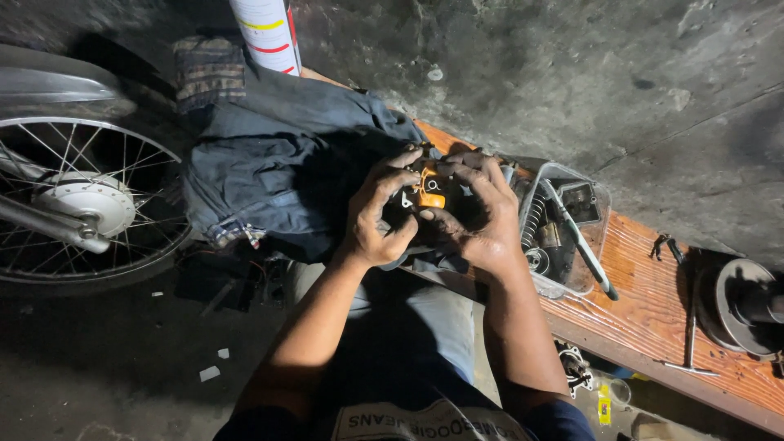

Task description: Disassembling a motorcycle carburetor and cleaning the internal components with a toothbrush and cleaning fluid.

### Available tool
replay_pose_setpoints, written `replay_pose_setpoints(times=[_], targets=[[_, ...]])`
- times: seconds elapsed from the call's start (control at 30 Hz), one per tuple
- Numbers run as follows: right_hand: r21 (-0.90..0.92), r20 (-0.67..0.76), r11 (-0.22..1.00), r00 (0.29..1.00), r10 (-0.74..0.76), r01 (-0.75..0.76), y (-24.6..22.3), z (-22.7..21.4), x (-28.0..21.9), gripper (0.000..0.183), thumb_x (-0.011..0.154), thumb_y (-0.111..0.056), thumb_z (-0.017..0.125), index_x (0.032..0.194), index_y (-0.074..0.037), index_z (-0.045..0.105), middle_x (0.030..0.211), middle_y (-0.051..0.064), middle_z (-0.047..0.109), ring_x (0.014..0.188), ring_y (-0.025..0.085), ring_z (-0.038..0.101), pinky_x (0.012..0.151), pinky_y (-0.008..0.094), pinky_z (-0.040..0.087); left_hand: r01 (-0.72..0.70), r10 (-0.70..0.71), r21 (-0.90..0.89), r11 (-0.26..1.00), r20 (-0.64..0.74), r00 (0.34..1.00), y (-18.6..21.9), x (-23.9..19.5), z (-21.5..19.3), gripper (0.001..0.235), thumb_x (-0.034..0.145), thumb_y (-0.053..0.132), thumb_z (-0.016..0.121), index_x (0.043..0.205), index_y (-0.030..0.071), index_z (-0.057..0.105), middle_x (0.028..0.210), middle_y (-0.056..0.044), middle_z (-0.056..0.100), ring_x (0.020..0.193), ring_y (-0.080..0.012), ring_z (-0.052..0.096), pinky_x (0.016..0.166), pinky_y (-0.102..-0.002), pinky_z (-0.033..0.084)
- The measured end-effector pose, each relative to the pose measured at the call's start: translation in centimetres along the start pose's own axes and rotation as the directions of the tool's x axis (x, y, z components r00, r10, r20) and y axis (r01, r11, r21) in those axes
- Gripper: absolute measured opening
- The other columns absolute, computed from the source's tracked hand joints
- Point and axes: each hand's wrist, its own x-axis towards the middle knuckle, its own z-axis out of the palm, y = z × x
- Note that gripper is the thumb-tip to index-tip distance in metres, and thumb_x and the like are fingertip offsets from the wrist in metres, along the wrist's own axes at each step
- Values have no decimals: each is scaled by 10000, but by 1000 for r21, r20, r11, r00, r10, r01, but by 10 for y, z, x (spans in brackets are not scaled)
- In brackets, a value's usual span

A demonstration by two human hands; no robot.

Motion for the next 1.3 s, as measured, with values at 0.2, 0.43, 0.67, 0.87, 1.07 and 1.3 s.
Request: replay_pose_setpoints(times=[0.2,0.43,0.67,0.87,1.07,1.3], targets=[[3,1,1000,1000,12,-12,1,0,0,487,820,-206,901,1217,-16,693,1154,207,634,1001,428,678,911,482,526,7,-7,4,1000,4,1000,-1,0,1,409,772,-95,671,1171,-6,645,1352,-242,640,1271,-434,616,1097,-533,485],[0,5,1000,1000,16,-16,5,-1,-1,473,807,-178,914,1197,-12,703,1137,219,629,996,437,671,920,496,514,17,-17,-2,1000,6,1000,-2,-2,1,405,769,-81,682,1164,1,646,1362,-235,634,1302,-426,597,1111,-527,480],[9,-4,1000,1000,25,-25,5,-1,0,475,802,-206,919,1197,-32,721,1146,204,633,1025,417,673,946,485,512,27,-27,3,1000,12,1000,-3,-2,1,412,770,-72,675,1174,7,649,1366,-225,640,1312,-420,594,1114,-523,480],[14,-10,1000,1000,4,-4,3,0,1,471,807,-194,915,1193,-14,713,1141,216,630,1039,434,671,959,500,511,44,-44,-9,999,1,999,-1,-1,1,433,759,-86,659,1184,-3,644,1352,-226,644,1291,-413,610,1104,-506,492],[23,-24,1000,1000,-2,2,8,1,-2,478,809,-204,914,1195,-8,712,1154,218,628,1064,437,669,972,509,510,35,-35,-10,999,-2,999,-2,-1,1,441,758,-91,665,1190,-4,638,1358,-231,639,1293,-415,607,1104,-515,490],[24,-27,1000,1000,-12,13,4,1,1,464,820,-190,906,1192,-2,701,1164,220,622,1068,439,669,984,511,504,46,-46,-3,999,-15,999,-2,-1,2,457,752,-98,661,1202,-31,629,1337,-241,650,1275,-424,619,1106,-520,483]])
